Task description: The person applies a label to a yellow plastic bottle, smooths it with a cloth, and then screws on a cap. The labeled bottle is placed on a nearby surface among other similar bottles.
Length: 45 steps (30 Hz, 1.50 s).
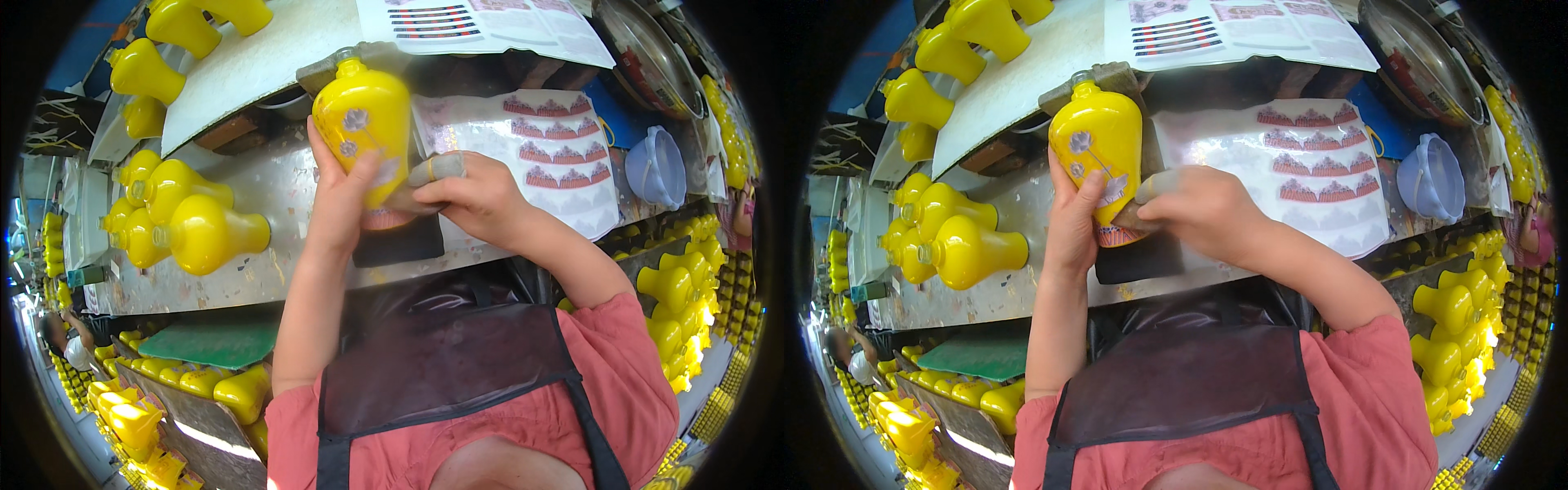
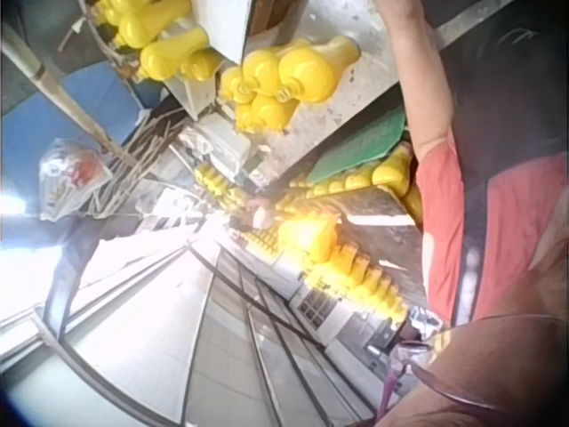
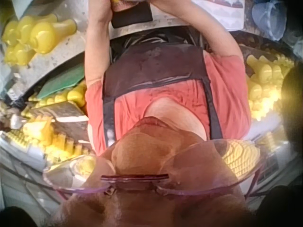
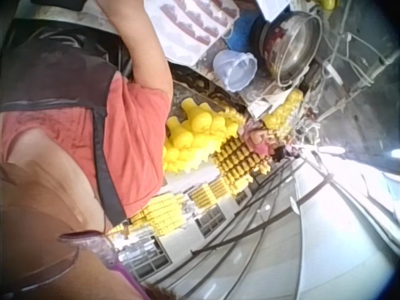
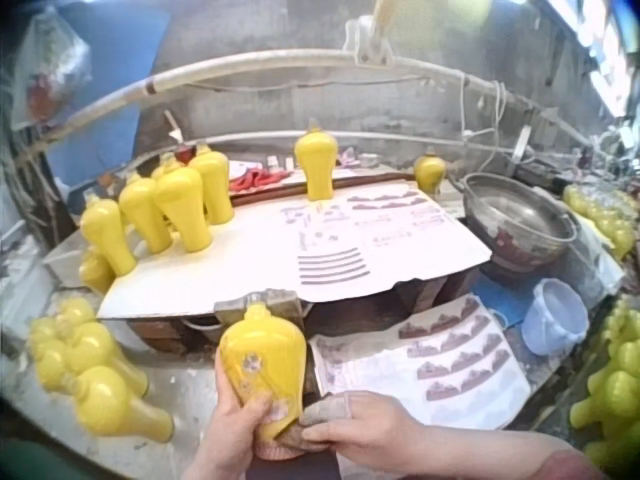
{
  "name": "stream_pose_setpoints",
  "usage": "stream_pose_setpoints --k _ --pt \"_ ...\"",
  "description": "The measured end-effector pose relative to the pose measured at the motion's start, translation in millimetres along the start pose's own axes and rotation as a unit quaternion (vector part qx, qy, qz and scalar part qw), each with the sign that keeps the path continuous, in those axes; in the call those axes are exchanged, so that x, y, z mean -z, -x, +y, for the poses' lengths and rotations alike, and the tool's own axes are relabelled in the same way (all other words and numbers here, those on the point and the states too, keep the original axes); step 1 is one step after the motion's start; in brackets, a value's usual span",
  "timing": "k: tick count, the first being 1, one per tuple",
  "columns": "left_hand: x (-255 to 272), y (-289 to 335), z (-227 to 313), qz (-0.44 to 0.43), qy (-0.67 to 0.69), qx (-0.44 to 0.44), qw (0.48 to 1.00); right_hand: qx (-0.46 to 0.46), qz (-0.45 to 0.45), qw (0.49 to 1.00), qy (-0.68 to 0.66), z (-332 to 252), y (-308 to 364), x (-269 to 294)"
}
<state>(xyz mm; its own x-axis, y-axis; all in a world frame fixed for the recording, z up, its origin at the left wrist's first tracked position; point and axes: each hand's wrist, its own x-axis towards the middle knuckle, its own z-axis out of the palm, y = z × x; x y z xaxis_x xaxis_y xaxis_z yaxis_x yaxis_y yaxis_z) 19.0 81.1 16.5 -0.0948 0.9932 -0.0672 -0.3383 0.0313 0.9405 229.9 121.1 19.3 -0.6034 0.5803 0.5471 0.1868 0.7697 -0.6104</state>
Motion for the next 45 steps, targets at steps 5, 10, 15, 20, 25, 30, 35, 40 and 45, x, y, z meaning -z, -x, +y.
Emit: stream_pose_setpoints --k 5,10,15,20,25,30,35,40,45 --pt "-1 0 2 -0.009 0.008 -0.002 1.000 -0.144 0.048 0.978 -0.143 -1 -4 -3" --pt "-2 0 4 0.002 0.046 0.009 0.999 -0.164 0.159 0.974 -0.011 3 -26 -11" --pt "2 0 6 -0.033 0.014 0.003 0.999 -0.122 0.096 0.987 -0.034 -7 -37 -15" --pt "4 0 5 -0.033 0.013 0.011 0.999 -0.135 0.224 0.965 0.006 3 -53 -13" --pt "-1 0 7 -0.029 0.029 0.011 0.999 0.026 0.070 0.994 0.075 -11 -64 -10" --pt "-5 5 15 -0.002 -0.018 0.018 1.000 0.015 0.192 0.967 0.166 3 -103 1" --pt "3 9 14 0.026 -0.014 -0.007 1.000 0.060 0.153 0.981 0.104 16 -66 3" --pt "14 5 3 -0.016 0.003 -0.007 1.000 -0.080 0.122 0.989 -0.019 -7 -9 -21" --pt "13 7 0 0.006 -0.002 -0.016 1.000 -0.119 0.131 0.976 -0.129 -21 8 -20"
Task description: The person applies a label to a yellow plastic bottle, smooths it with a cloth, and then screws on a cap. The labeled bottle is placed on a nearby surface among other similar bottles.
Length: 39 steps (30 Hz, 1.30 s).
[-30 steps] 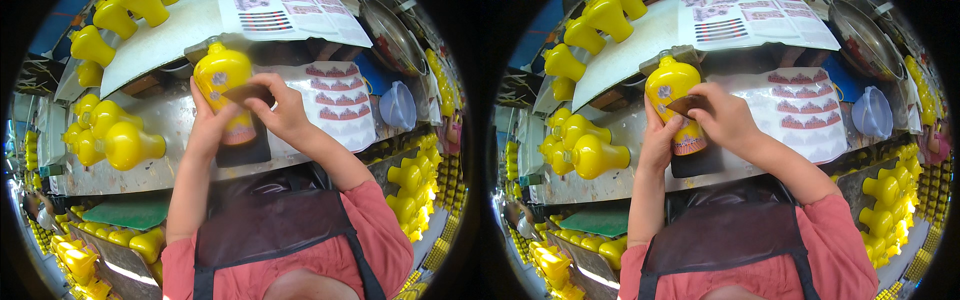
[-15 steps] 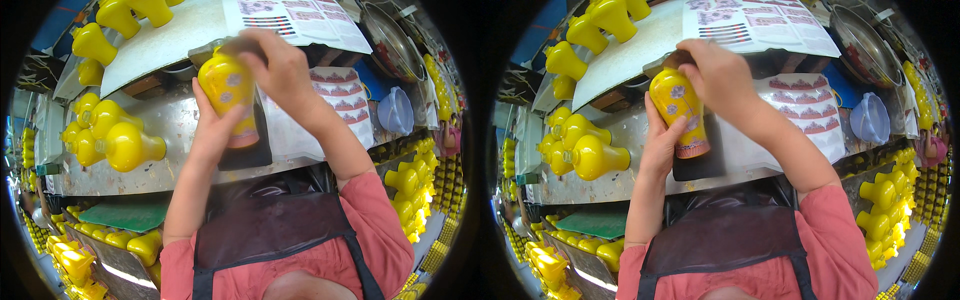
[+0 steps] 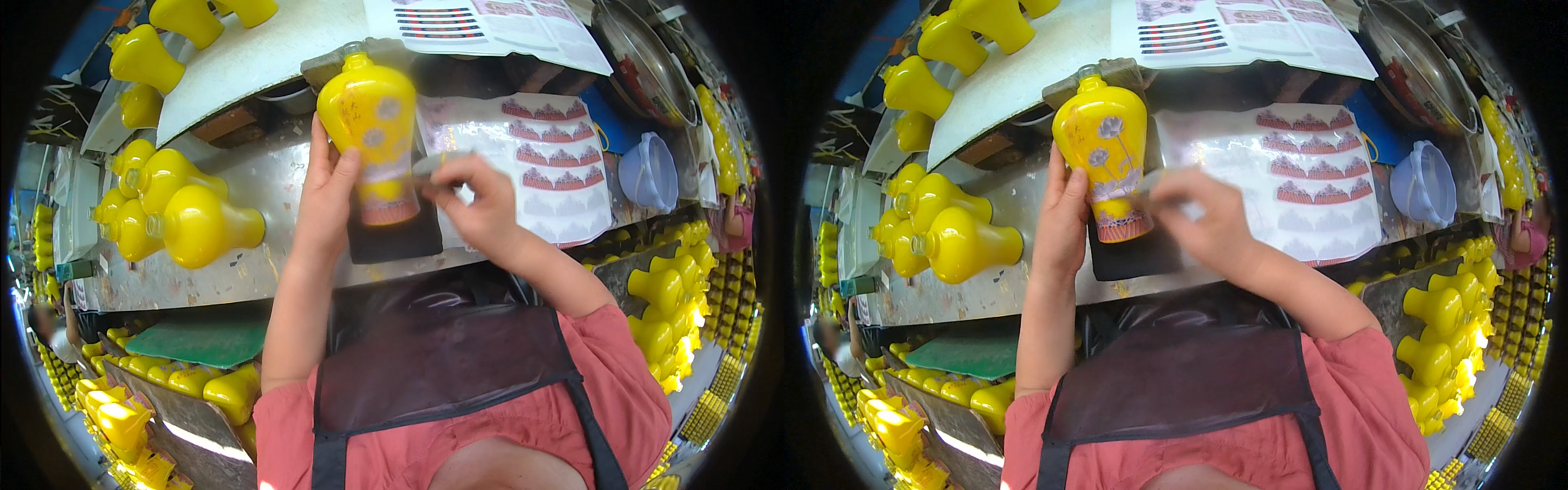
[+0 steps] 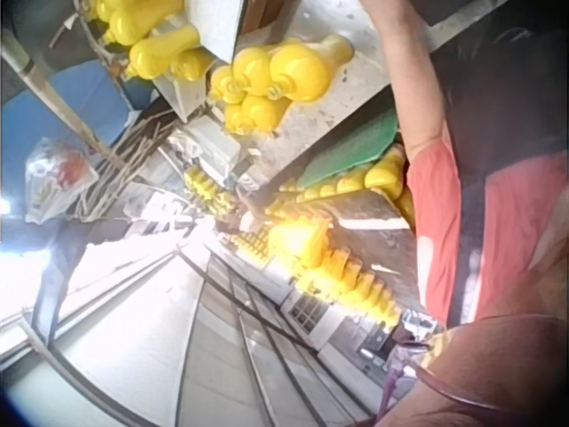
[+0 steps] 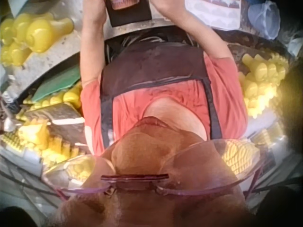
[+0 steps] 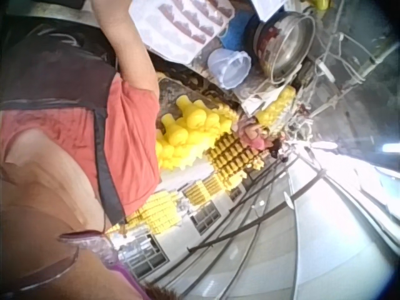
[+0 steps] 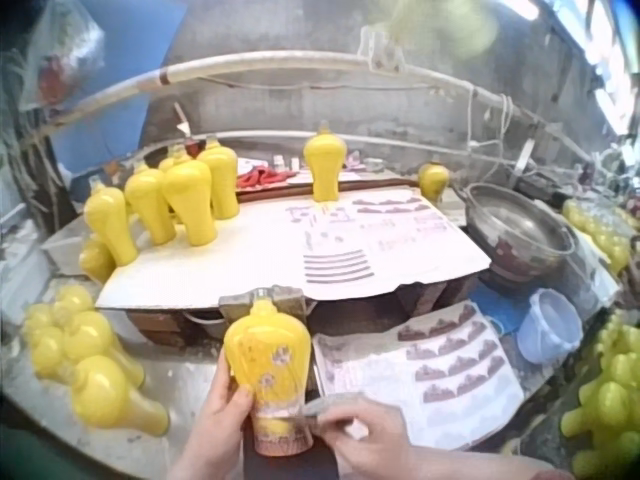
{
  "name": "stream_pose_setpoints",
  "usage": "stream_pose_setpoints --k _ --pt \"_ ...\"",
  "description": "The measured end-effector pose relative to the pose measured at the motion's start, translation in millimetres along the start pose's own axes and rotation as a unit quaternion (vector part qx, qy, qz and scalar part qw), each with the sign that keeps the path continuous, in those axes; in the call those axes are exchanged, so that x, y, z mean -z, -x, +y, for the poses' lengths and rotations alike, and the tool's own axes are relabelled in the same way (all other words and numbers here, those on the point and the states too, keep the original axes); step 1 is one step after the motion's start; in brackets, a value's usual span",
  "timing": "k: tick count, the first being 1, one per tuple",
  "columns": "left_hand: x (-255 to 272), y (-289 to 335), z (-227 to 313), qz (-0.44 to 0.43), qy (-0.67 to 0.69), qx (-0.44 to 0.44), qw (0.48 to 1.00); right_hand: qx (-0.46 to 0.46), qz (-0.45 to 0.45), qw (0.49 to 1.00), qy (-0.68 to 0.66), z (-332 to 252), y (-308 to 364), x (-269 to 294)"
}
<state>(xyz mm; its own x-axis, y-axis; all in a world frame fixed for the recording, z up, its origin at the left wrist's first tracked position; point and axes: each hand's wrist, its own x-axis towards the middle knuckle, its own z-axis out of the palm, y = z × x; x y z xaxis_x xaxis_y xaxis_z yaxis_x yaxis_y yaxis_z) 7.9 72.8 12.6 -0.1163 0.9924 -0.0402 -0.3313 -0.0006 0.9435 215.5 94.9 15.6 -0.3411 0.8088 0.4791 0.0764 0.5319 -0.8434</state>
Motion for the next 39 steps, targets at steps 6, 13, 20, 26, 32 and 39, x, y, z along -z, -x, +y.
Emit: stream_pose_setpoints --k 6,13,20,26,32,39 --pt "6 10 7 0.023 -0.104 -0.050 0.993 0.146 0.006 0.969 0.197 -5 -9 -8" --pt "4 8 -9 0.068 -0.206 -0.083 0.973 0.109 0.048 0.958 0.261 -17 -17 0" --pt "8 9 -19 0.044 -0.129 -0.104 0.985 0.124 0.053 0.965 0.224 -7 -3 -5" --pt "13 9 -24 0.046 -0.095 -0.108 0.988 0.254 0.016 0.927 0.275 -17 -5 -14" --pt "17 7 -25 0.045 -0.077 -0.112 0.990 0.333 -0.106 0.888 0.299 -30 -12 -17" --pt "21 7 -28 0.045 -0.078 -0.105 0.990 0.293 -0.138 0.870 0.372 -47 -13 -28"
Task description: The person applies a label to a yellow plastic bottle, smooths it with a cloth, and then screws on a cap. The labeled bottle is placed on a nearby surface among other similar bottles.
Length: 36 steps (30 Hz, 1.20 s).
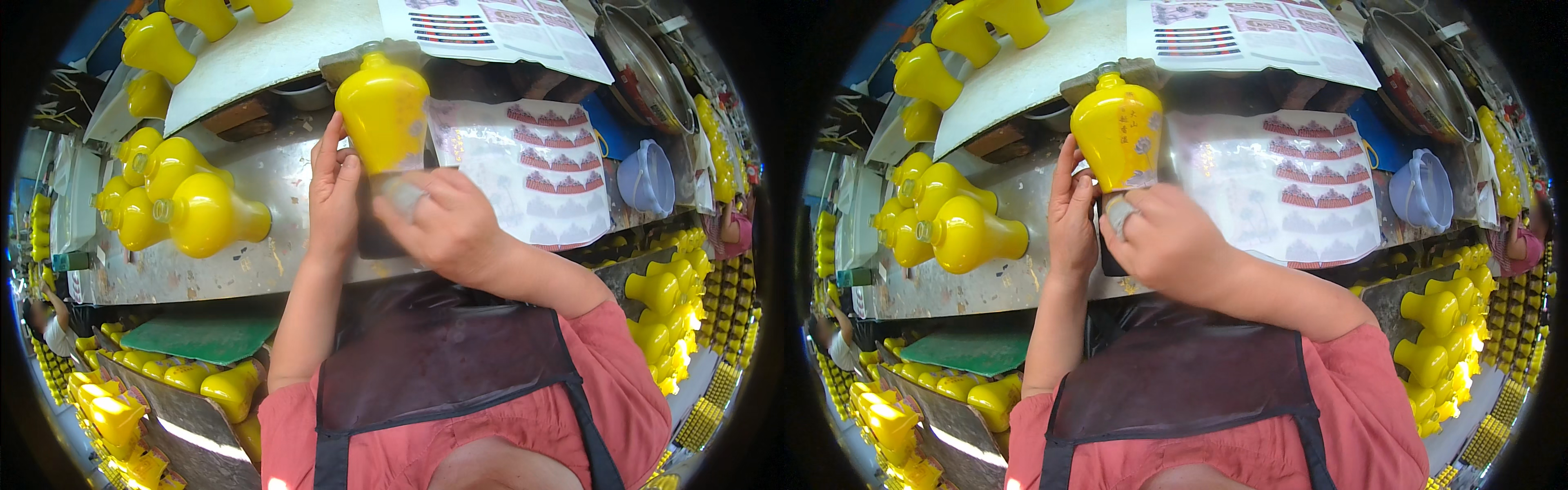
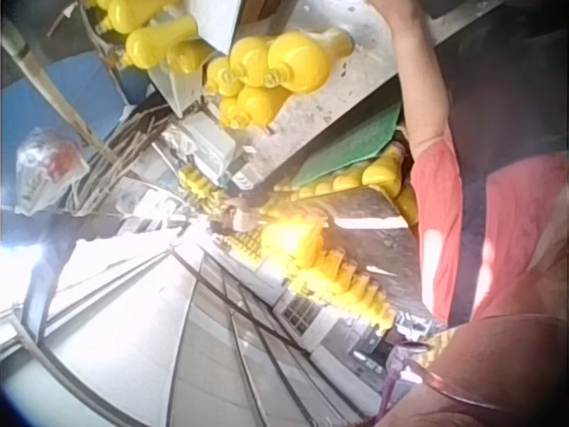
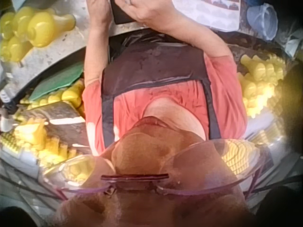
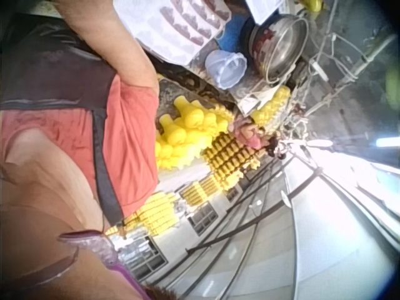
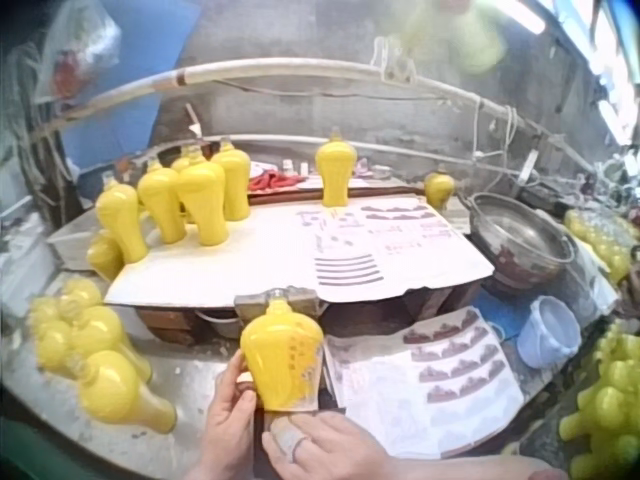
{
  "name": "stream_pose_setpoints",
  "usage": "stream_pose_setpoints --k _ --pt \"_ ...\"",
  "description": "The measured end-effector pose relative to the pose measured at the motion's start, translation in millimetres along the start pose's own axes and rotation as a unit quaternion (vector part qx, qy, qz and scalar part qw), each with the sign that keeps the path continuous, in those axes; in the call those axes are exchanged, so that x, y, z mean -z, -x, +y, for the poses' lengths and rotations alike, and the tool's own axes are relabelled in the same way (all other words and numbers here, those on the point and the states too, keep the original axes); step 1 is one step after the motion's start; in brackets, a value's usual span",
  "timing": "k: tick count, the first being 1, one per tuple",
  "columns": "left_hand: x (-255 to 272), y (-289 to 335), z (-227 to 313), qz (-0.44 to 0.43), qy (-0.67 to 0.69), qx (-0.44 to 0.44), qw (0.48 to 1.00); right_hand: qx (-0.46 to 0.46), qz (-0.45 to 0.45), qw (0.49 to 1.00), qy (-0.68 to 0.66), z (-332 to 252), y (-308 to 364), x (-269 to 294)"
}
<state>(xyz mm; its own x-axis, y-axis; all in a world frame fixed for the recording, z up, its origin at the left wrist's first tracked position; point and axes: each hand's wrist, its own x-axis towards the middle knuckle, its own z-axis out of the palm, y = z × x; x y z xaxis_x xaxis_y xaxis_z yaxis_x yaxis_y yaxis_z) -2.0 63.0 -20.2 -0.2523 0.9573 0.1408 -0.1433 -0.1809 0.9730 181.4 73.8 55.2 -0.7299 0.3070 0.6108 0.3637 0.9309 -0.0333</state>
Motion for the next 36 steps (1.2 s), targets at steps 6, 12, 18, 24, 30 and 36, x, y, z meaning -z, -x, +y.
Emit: stream_pose_setpoints --k 6,12,18,24,30,36 --pt "-6 -6 15 0.008 -0.019 -0.006 1.000 0.005 -0.025 1.000 -0.016 -2 6 -1" --pt "-30 -21 38 -0.008 0.040 0.059 0.997 -0.049 0.050 0.996 -0.061 27 3 1" --pt "-33 -31 33 -0.040 0.140 0.097 0.985 -0.200 0.139 0.970 0.004 62 -24 3" --pt "-32 -29 30 -0.024 0.191 0.112 0.975 -0.116 0.049 0.991 -0.049 58 -38 -1" --pt "-32 -33 28 0.020 -0.059 0.016 0.998 -0.134 0.095 0.982 -0.089 93 -67 -1" --pt "-34 -53 33 0.075 -0.203 -0.070 0.974 -0.116 0.068 0.989 -0.061 104 -80 -5"
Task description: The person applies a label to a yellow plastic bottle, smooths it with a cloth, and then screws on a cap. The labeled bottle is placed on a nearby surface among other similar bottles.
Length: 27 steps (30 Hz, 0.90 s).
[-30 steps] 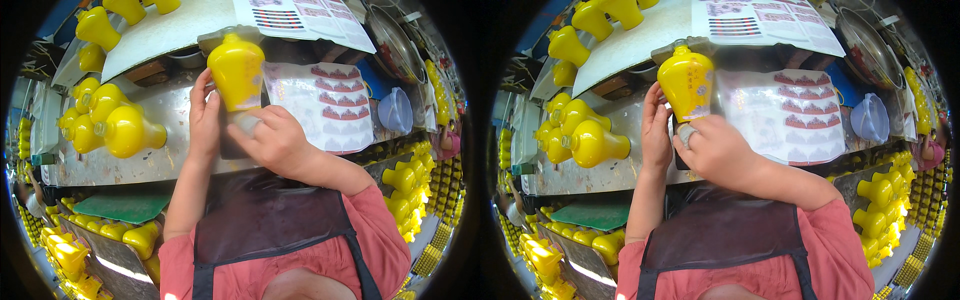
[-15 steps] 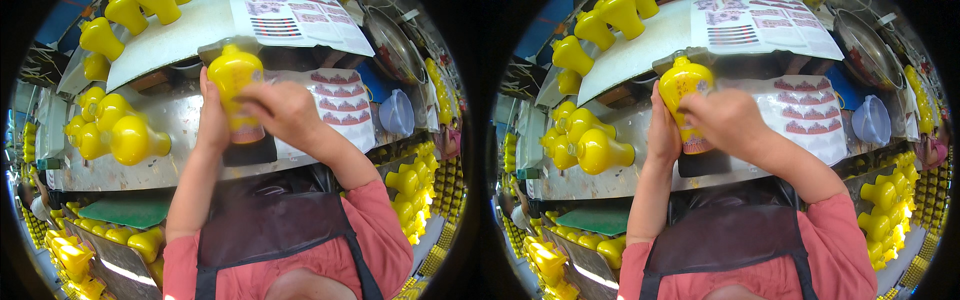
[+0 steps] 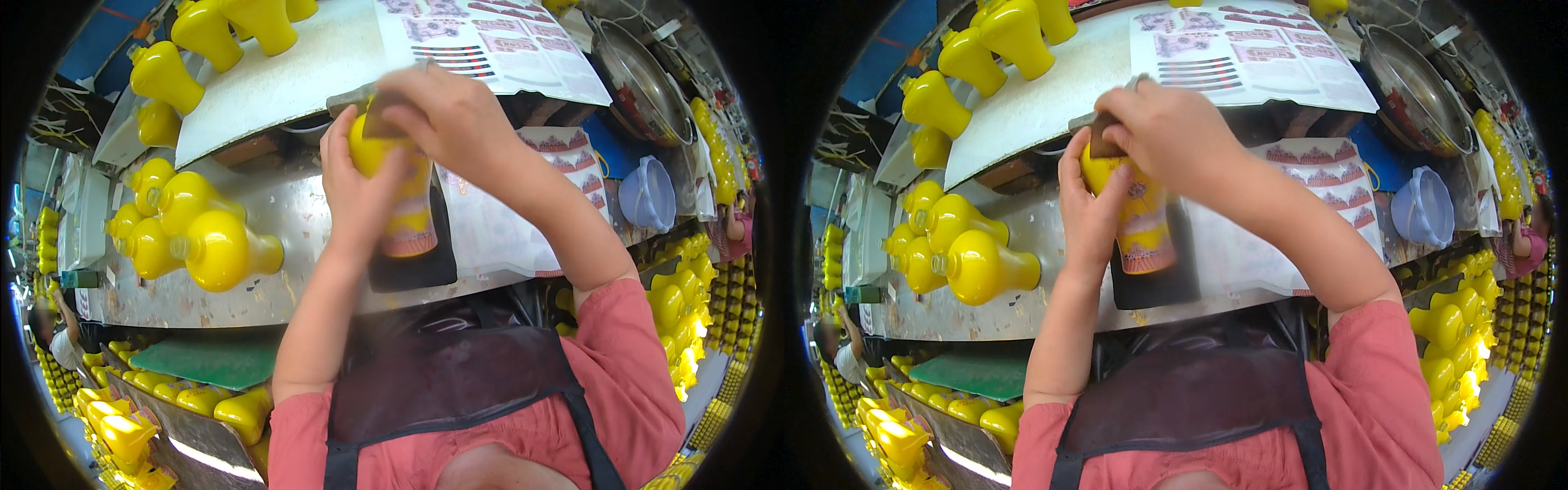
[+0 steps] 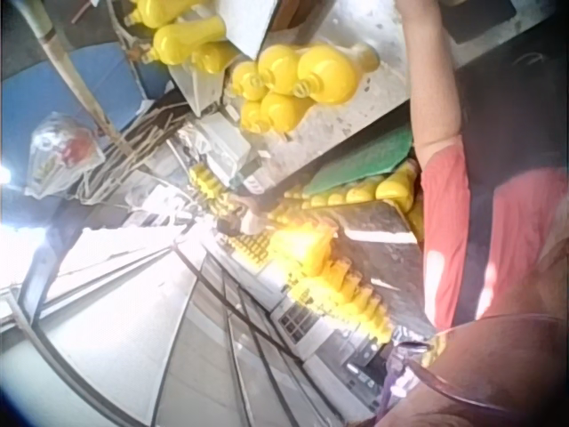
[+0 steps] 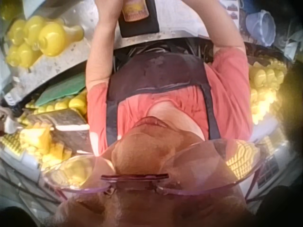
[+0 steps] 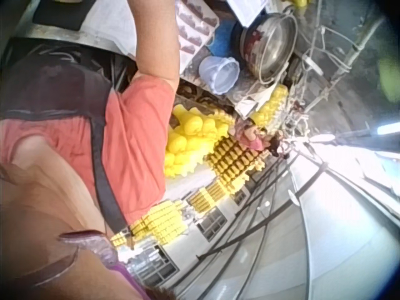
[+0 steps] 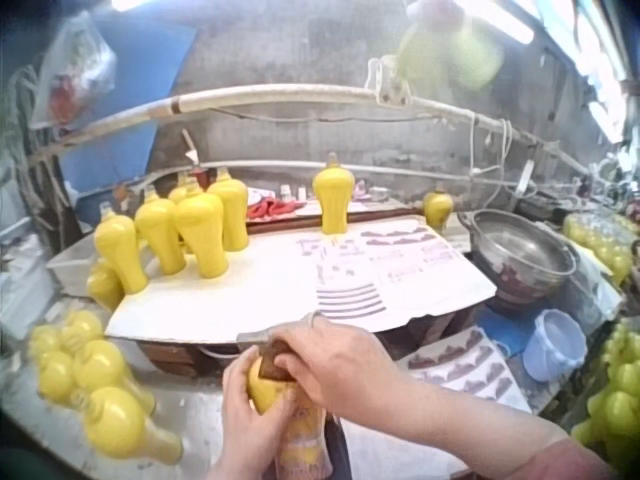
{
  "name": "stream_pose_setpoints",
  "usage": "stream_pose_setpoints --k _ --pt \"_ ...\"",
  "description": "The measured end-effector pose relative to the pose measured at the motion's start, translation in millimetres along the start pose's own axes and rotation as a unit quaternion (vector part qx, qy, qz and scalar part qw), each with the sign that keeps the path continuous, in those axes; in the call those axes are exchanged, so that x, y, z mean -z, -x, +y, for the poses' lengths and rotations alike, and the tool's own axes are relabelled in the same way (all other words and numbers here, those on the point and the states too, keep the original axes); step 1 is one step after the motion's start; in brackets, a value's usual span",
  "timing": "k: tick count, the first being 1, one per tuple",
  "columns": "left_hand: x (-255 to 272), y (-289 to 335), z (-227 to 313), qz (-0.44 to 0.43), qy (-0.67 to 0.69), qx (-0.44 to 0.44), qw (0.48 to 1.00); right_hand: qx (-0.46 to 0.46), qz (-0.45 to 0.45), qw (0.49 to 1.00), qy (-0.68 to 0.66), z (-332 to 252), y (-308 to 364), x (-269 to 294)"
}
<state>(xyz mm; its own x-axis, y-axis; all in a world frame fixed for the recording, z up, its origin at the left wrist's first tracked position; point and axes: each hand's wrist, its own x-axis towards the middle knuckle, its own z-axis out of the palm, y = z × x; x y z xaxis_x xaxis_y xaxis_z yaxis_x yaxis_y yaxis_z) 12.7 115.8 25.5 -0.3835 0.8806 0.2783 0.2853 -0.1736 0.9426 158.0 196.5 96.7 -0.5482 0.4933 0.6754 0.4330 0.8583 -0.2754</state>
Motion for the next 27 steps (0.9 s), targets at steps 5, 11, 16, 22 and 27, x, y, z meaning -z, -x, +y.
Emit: stream_pose_setpoints --k 5,11,16,22,27 --pt "-2 -16 2 -0.007 -0.065 -0.021 0.998 -0.089 -0.048 0.993 -0.064 28 -16 -2" --pt "-3 -19 -17 -0.010 0.057 -0.010 0.998 -0.089 -0.015 0.969 -0.231 7 2 23" --pt "-5 -15 -26 -0.015 0.155 0.027 0.988 -0.017 -0.018 0.999 -0.035 -2 2 2" --pt "-3 -10 -11 -0.011 0.091 0.006 0.996 -0.015 -0.025 0.999 -0.022 20 -18 -13" --pt "-2 -23 3 -0.015 0.008 -0.008 1.000 -0.013 0.002 1.000 -0.022 26 -18 -21"
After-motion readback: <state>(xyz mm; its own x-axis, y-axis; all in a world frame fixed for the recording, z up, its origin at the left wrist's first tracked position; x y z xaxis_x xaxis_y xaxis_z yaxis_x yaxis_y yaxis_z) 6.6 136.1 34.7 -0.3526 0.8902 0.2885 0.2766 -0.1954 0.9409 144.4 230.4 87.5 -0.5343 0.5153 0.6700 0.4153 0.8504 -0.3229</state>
